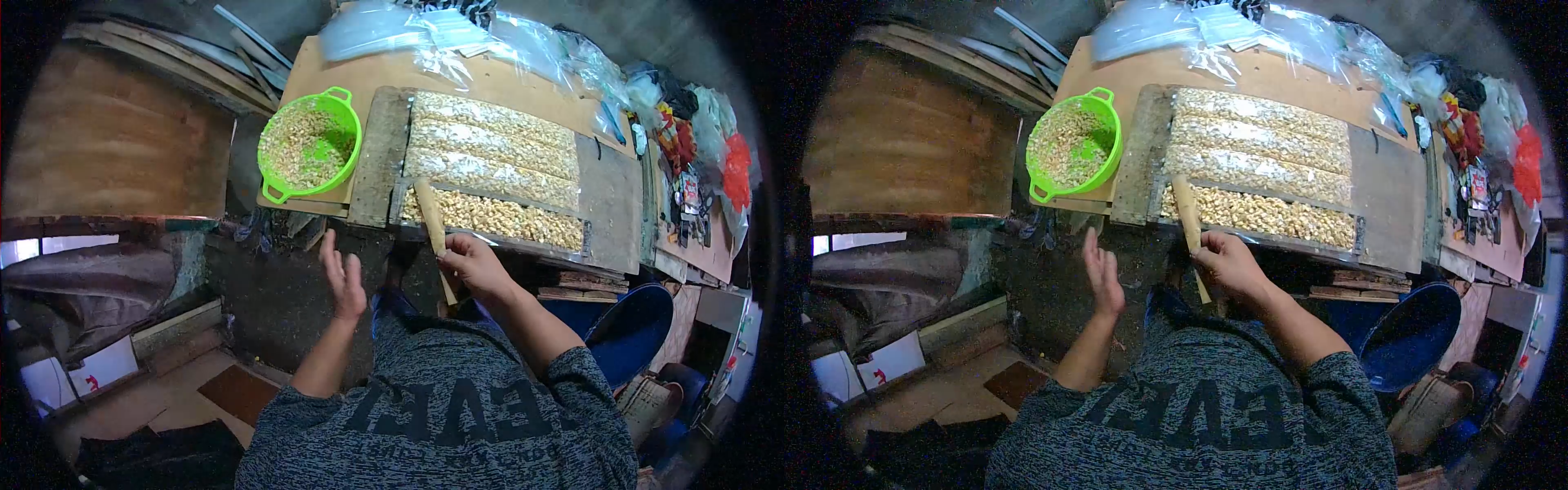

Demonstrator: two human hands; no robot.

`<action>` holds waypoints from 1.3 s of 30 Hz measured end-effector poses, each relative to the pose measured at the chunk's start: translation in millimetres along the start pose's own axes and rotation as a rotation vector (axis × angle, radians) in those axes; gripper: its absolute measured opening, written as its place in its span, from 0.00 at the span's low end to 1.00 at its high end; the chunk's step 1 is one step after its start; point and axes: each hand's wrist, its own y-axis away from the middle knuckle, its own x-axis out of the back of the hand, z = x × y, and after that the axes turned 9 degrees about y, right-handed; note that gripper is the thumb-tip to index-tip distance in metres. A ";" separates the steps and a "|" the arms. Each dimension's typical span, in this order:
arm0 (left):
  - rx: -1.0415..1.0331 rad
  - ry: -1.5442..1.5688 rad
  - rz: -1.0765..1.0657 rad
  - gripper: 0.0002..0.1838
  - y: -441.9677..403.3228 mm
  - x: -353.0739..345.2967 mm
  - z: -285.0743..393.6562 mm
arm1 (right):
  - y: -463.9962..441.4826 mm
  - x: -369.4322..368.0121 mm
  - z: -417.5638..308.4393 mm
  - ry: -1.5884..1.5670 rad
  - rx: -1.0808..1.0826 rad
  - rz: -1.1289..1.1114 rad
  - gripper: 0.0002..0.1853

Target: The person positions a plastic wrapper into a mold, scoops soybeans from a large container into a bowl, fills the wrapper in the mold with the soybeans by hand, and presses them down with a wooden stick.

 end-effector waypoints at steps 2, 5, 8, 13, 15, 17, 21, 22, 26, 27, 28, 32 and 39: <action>-0.069 -0.217 -0.176 0.33 7.2 0.8 2.6 | 0.1 -2.6 1.4 0.085 0.021 -0.001 0.13; -0.132 -0.317 -0.252 0.32 9.6 -6.8 22.1 | 2.6 -4.8 9.0 0.163 0.053 0.035 0.14; -0.231 -0.418 -0.353 0.32 5.6 -13.9 31.3 | 2.4 -7.6 7.7 0.021 0.036 0.033 0.15; -0.315 -0.520 -0.526 0.32 -2.1 -37.5 36.7 | -9.5 -16.4 15.6 0.116 0.105 0.048 0.16; -0.257 -0.508 -0.524 0.33 -5.8 -43.4 30.6 | -13.7 -23.5 14.9 0.173 0.160 0.034 0.15; -0.244 -0.509 -0.528 0.34 -8.5 -43.8 27.6 | -21.0 -29.9 22.4 0.180 0.160 0.035 0.15; -0.219 -0.489 -0.553 0.35 -8.5 -44.5 29.5 | -14.1 -34.9 21.8 0.136 0.152 0.090 0.12; -0.227 -0.477 -0.561 0.35 -7.9 -44.3 29.9 | -11.6 -34.1 22.7 0.099 0.143 0.109 0.10; -0.207 -0.493 -0.592 0.36 -4.9 -42.7 31.1 | 9.9 -14.0 41.7 0.113 0.163 0.229 0.09; -0.206 -0.493 -0.592 0.36 -3.8 -42.1 31.5 | 18.1 -10.8 43.0 0.066 0.128 0.262 0.09; -0.198 -0.499 -0.586 0.36 -2.3 -41.6 32.0 | 23.3 -8.4 44.0 0.019 0.092 0.296 0.09; -0.178 -0.502 -0.580 0.36 3.2 -41.2 32.3 | 16.7 -11.6 45.5 0.221 0.139 0.253 0.14; -0.188 -0.490 -0.575 0.38 11.3 -36.0 28.9 | 7.3 -7.6 50.7 0.226 0.131 0.247 0.14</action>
